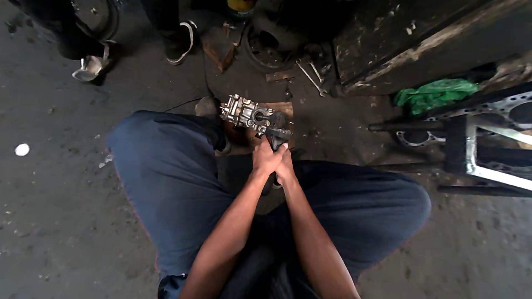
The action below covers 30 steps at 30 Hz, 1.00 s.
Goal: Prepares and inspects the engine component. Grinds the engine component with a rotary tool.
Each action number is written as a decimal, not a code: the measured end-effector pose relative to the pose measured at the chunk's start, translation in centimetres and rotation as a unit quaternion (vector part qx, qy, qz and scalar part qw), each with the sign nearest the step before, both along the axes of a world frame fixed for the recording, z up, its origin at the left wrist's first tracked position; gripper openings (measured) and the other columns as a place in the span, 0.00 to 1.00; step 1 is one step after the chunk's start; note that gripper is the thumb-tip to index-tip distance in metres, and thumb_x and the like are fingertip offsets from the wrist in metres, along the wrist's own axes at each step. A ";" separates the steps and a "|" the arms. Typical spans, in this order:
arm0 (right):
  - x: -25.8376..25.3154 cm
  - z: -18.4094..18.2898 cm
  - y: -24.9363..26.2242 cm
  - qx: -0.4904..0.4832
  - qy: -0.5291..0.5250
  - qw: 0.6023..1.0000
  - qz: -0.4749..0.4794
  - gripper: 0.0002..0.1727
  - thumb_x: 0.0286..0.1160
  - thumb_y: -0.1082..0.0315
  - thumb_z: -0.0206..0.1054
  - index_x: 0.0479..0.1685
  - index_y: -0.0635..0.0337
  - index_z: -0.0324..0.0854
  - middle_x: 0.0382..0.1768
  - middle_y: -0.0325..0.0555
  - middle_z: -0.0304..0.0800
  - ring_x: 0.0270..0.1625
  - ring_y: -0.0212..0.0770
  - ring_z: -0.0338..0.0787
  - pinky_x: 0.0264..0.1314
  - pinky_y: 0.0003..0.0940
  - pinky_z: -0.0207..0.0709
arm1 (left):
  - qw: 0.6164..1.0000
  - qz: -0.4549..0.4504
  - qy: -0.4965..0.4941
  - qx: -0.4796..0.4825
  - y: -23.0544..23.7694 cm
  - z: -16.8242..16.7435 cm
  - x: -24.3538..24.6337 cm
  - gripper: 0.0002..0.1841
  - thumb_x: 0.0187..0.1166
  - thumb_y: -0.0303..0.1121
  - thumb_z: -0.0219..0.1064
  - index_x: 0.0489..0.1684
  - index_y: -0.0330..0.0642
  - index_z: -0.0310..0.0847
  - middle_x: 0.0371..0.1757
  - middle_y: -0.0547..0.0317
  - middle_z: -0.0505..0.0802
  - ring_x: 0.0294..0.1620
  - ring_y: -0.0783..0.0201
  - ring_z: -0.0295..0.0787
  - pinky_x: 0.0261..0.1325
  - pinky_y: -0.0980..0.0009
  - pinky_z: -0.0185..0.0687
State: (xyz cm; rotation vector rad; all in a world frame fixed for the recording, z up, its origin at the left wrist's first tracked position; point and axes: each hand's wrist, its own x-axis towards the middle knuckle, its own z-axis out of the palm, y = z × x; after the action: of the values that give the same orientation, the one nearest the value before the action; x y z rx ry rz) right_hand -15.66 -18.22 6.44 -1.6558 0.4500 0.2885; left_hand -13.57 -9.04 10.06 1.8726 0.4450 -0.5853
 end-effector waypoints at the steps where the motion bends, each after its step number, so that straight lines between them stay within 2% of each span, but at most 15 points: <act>1: -0.1 0.2 -0.1 0.007 -0.003 1.000 -0.002 0.23 0.78 0.70 0.69 0.70 0.67 0.73 0.54 0.52 0.89 0.57 0.37 0.90 0.63 0.34 0.85 | 1.000 -0.001 -0.001 -0.001 -0.1 0.2 -0.1 0.36 0.77 0.57 0.72 0.75 0.38 0.74 0.56 0.42 0.93 0.62 0.46 0.90 0.68 0.43 0.83; 6: -0.5 0.9 -0.8 0.022 -0.010 1.000 -0.004 0.19 0.76 0.72 0.70 0.64 0.67 0.76 0.49 0.50 0.90 0.52 0.34 0.91 0.59 0.32 0.86 | 1.000 -0.009 -0.003 0.003 -0.6 1.0 -0.5 0.35 0.78 0.56 0.72 0.74 0.38 0.74 0.53 0.43 0.93 0.59 0.47 0.91 0.66 0.44 0.84; 12: -0.9 1.7 -1.3 0.032 -0.013 0.999 -0.002 0.24 0.71 0.72 0.72 0.66 0.67 0.75 0.50 0.50 0.90 0.52 0.35 0.91 0.58 0.32 0.87 | 1.000 -0.012 -0.006 0.000 -0.9 1.6 -0.9 0.35 0.78 0.56 0.71 0.73 0.37 0.74 0.53 0.43 0.93 0.59 0.48 0.91 0.66 0.45 0.84; 18: -0.8 1.2 -1.3 0.059 0.006 0.998 -0.018 0.22 0.76 0.72 0.68 0.68 0.68 0.73 0.49 0.51 0.90 0.50 0.36 0.91 0.57 0.34 0.87 | 1.000 -0.030 0.005 0.010 -1.0 1.4 -0.5 0.35 0.80 0.57 0.69 0.77 0.38 0.72 0.56 0.41 0.92 0.62 0.46 0.90 0.68 0.43 0.83; 22: -0.4 0.4 -0.9 0.070 0.002 0.997 -0.021 0.21 0.75 0.71 0.70 0.66 0.67 0.74 0.47 0.50 0.90 0.49 0.36 0.92 0.56 0.34 0.88 | 1.000 -0.020 0.003 0.011 -0.9 0.7 -0.1 0.33 0.80 0.55 0.69 0.75 0.39 0.74 0.54 0.42 0.93 0.60 0.46 0.91 0.66 0.44 0.83; 25: -0.3 0.2 -0.8 0.078 0.011 0.996 -0.029 0.21 0.78 0.70 0.68 0.68 0.66 0.74 0.49 0.51 0.90 0.51 0.37 0.91 0.57 0.34 0.87 | 0.999 -0.024 0.006 0.022 -0.9 0.5 0.1 0.34 0.80 0.56 0.69 0.75 0.38 0.74 0.55 0.42 0.93 0.61 0.45 0.90 0.66 0.43 0.83; 30: -0.3 -0.4 -0.6 0.081 0.004 0.996 -0.041 0.20 0.77 0.70 0.67 0.66 0.65 0.74 0.47 0.51 0.89 0.49 0.37 0.91 0.55 0.35 0.87 | 0.999 -0.018 0.007 0.029 -1.0 0.2 0.2 0.34 0.79 0.57 0.69 0.75 0.39 0.74 0.54 0.42 0.93 0.59 0.45 0.91 0.64 0.42 0.84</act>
State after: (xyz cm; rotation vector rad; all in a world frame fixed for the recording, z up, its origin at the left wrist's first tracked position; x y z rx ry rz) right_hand -15.93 -18.78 6.08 -1.4756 0.4864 0.2647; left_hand -13.38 -10.04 10.24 1.9359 0.4423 -0.6160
